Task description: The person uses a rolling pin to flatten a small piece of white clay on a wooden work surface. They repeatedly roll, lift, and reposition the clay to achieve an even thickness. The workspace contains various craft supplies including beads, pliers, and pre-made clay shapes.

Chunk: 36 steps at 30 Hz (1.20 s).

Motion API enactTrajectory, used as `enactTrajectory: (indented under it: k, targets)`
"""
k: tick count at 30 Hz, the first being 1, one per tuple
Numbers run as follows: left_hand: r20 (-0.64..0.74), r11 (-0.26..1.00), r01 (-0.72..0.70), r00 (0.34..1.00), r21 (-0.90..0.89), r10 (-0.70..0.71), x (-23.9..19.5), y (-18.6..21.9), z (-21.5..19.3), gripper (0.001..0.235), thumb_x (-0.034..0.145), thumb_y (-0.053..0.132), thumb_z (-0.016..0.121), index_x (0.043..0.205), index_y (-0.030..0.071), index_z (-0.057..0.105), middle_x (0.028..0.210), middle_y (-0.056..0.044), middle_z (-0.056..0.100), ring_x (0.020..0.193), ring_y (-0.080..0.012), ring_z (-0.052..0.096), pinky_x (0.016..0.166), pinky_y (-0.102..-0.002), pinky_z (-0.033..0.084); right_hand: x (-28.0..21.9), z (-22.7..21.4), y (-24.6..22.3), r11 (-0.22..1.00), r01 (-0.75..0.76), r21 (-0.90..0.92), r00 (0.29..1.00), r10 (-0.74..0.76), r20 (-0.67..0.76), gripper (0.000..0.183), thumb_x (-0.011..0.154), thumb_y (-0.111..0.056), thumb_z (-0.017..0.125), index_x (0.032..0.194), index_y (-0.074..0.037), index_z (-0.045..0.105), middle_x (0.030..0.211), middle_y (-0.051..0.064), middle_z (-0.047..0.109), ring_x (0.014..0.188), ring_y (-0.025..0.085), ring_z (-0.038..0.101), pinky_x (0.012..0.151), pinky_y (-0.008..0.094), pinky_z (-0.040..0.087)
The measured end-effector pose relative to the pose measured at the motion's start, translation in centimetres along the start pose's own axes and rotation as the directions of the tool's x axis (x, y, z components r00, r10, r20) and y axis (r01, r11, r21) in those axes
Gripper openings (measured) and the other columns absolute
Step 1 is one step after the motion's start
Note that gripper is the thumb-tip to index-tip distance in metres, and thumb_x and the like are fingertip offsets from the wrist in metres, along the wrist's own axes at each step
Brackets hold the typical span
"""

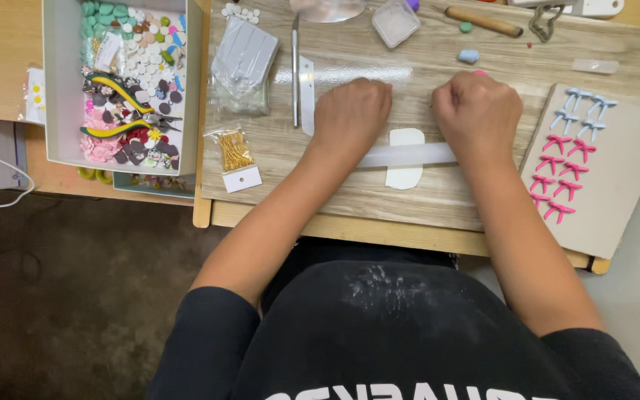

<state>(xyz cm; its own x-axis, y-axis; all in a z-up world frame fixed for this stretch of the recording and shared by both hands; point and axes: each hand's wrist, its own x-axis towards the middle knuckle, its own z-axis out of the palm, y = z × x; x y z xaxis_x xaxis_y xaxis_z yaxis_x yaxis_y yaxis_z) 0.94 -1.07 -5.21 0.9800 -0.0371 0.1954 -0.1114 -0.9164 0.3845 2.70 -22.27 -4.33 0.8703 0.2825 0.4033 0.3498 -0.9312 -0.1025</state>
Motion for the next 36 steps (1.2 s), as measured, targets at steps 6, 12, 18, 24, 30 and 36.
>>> enactTrajectory:
  k: [6,12,18,24,30,36]
  targets:
    - [0.047,0.991,-0.093,0.994,-0.101,0.098,-1.7,1.4,-4.6,0.037,0.102,0.028,0.047,0.075,0.009,0.065,0.063,-0.011,0.062,0.062,-0.041,0.074,0.052,-0.055,0.059,-1.1,-2.4,-0.3,0.991,-0.072,0.116,0.988,0.054,0.147,0.036,0.099,-0.023,0.071,0.068,-0.011,0.058,0.059,0.016,0.053,0.063,0.041,0.067,0.055,0.047,0.05]
    - [0.087,0.985,-0.09,0.991,-0.147,0.103,-2.9,2.2,-5.8,0.043,0.105,0.031,0.04,0.077,0.008,0.065,0.065,-0.012,0.064,0.065,-0.0436,0.074,0.055,-0.057,0.059,-2.5,-1.9,0.5,0.934,-0.223,0.278,0.948,0.141,0.285,0.038,0.098,-0.025,0.069,0.065,-0.012,0.055,0.056,0.014,0.051,0.063,0.041,0.064,0.054,0.044,0.045]
    - [0.132,0.979,-0.063,0.987,-0.194,0.089,-3.7,2.8,-6.9,0.046,0.106,0.032,0.039,0.078,0.007,0.066,0.066,-0.012,0.063,0.065,-0.0432,0.073,0.056,-0.055,0.058,-3.3,-3.7,-0.5,0.902,-0.267,0.341,0.934,0.155,0.321,0.04,0.096,-0.021,0.067,0.062,-0.009,0.05,0.053,0.017,0.048,0.06,0.043,0.059,0.053,0.044,0.041]
    - [0.124,0.968,-0.086,0.985,-0.235,0.118,-5.0,3.1,-8.1,0.047,0.106,0.034,0.038,0.079,0.006,0.065,0.066,-0.016,0.064,0.068,-0.0463,0.072,0.057,-0.058,0.057,-4.7,-5.1,-1.3,0.903,-0.275,0.33,0.922,0.15,0.358,0.041,0.096,-0.023,0.067,0.062,-0.009,0.049,0.053,0.019,0.046,0.061,0.046,0.058,0.054,0.047,0.04]
    - [0.149,0.959,-0.104,0.978,-0.263,0.147,-6.2,2.9,-8.0,0.047,0.105,0.036,0.038,0.076,0.008,0.063,0.066,-0.017,0.063,0.067,-0.0471,0.07,0.057,-0.058,0.054,-6.1,-6.4,-2.3,0.91,-0.205,0.359,0.946,0.091,0.311,0.041,0.096,-0.02,0.068,0.063,-0.007,0.049,0.056,0.021,0.048,0.063,0.047,0.06,0.053,0.049,0.04]
    - [0.092,0.955,-0.154,0.979,-0.254,0.182,-7.5,2.9,-7.9,0.046,0.106,0.036,0.039,0.074,0.01,0.061,0.064,-0.016,0.062,0.067,-0.0443,0.07,0.056,-0.055,0.055,-7.9,-6.6,-2.4,0.931,-0.106,0.348,0.978,0.034,0.208,0.041,0.096,-0.018,0.07,0.063,-0.009,0.049,0.058,0.02,0.049,0.065,0.045,0.062,0.055,0.048,0.045]
